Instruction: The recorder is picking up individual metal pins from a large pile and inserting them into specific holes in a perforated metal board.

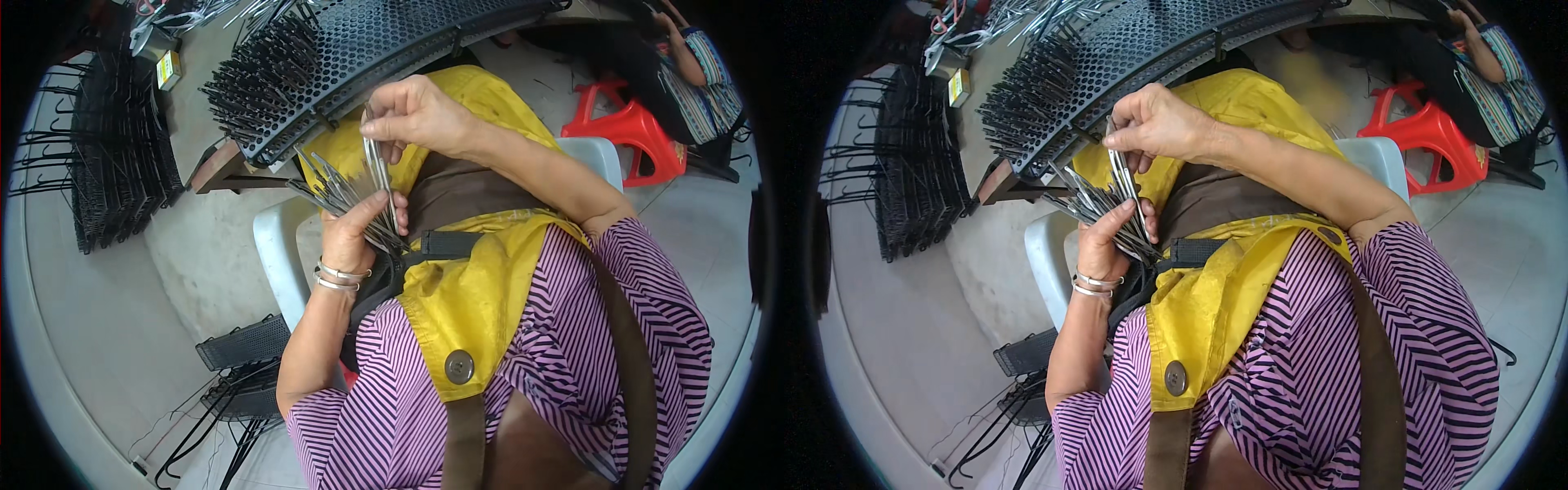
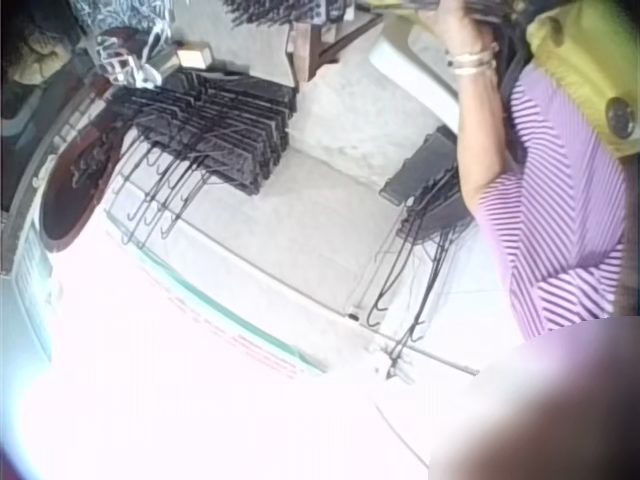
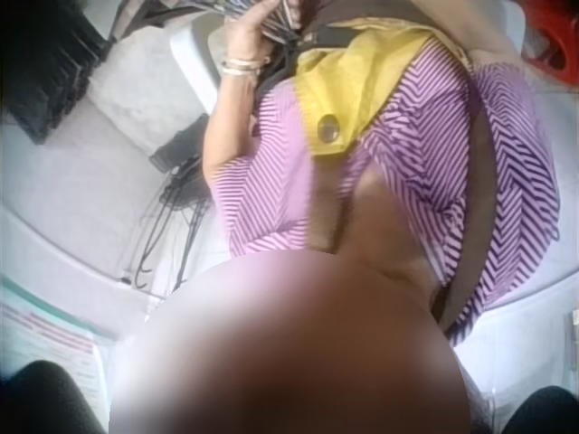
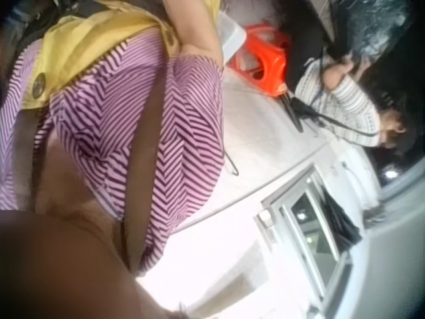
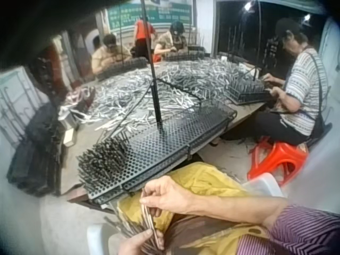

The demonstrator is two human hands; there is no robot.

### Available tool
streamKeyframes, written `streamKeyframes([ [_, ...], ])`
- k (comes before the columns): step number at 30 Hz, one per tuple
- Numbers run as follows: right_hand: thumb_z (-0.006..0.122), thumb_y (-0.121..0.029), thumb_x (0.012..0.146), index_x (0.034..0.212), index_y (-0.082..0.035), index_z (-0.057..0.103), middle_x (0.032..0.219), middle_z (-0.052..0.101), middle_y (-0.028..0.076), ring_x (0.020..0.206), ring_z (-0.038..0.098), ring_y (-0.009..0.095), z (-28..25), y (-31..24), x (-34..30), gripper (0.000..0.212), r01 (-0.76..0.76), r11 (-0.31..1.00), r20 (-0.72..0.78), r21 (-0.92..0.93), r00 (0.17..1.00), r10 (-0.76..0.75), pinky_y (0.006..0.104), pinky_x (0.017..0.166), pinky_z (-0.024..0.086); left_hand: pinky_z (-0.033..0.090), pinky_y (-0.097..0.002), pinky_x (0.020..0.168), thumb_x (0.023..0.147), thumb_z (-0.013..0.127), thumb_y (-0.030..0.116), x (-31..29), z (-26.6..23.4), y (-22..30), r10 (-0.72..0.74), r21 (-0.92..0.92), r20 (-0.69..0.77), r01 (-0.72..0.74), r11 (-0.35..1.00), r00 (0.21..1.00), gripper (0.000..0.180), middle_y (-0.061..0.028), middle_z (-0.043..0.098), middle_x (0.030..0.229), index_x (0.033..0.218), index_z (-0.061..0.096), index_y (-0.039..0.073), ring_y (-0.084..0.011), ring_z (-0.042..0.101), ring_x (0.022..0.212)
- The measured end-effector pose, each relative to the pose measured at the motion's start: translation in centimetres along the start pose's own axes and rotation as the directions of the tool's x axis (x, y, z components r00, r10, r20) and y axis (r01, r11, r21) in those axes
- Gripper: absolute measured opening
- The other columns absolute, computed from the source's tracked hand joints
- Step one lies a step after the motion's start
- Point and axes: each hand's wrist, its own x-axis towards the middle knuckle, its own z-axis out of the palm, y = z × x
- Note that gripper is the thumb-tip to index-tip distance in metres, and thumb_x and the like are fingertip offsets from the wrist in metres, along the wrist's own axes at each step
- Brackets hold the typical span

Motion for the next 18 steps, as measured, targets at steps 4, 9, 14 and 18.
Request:
streamKeyframes([
  [4,0.063,-0.005,0.076,0.076,0.003,0.058,0.064,0.060,0.008,0.050,0.058,0.011,-0.4,-0.2,0.2,0.010,0.035,0.999,0.101,-0.012,0.994,-0.034,0.0215,0.045,0.049,0.050,-0.0292,0.050,0.076,0.060,0.005,-0.1,0.3,0.2,0.023,0.026,0.014,-0.023,0.999,1.000,0.017,-0.0144,0.061,0.071,0.087,0.055,-0.006,-0.0209,0.059,0.055],
  [9,0.063,-0.004,0.076,0.077,0.003,0.058,0.066,0.061,0.008,0.053,0.059,0.012,-1.2,-0.7,0.6,0.008,0.032,0.999,0.068,0.044,0.997,-0.035,0.0223,0.048,0.050,0.050,-0.0288,0.049,0.076,0.060,0.005,-0.2,0.5,0.2,0.027,0.045,0.009,-0.028,0.999,1.000,0.014,-0.0143,0.061,0.071,0.085,0.055,-0.005,-0.0205,0.059,0.054],
  [14,0.060,-0.004,0.079,0.081,0.003,0.057,0.072,0.062,0.009,0.060,0.061,0.015,-2.6,-2.0,2.5,0.008,0.164,0.976,-0.175,0.146,0.975,-0.138,0.0241,0.053,0.052,0.050,-0.0296,0.049,0.076,0.061,0.005,-0.1,0.1,-0.1,0.043,0.011,0.024,-0.044,0.999,0.999,0.020,-0.0141,0.061,0.071,0.093,0.053,-0.003,-0.0209,0.059,0.056],
  [18,0.062,-0.004,0.077,0.079,0.001,0.061,0.071,0.062,0.007,0.063,0.062,0.014,-2.6,-2.4,5.8,0.005,0.329,0.922,-0.288,0.203,0.920,-0.265,0.0251,0.056,0.053,0.050,-0.0302,0.050,0.076,0.062,0.006,0.0,-0.1,-0.2,0.027,-0.016,0.046,-0.026,1.000,0.999,0.023,-0.0141,0.060,0.072,0.095,0.052,-0.001,-0.0212,0.058,0.057],
])
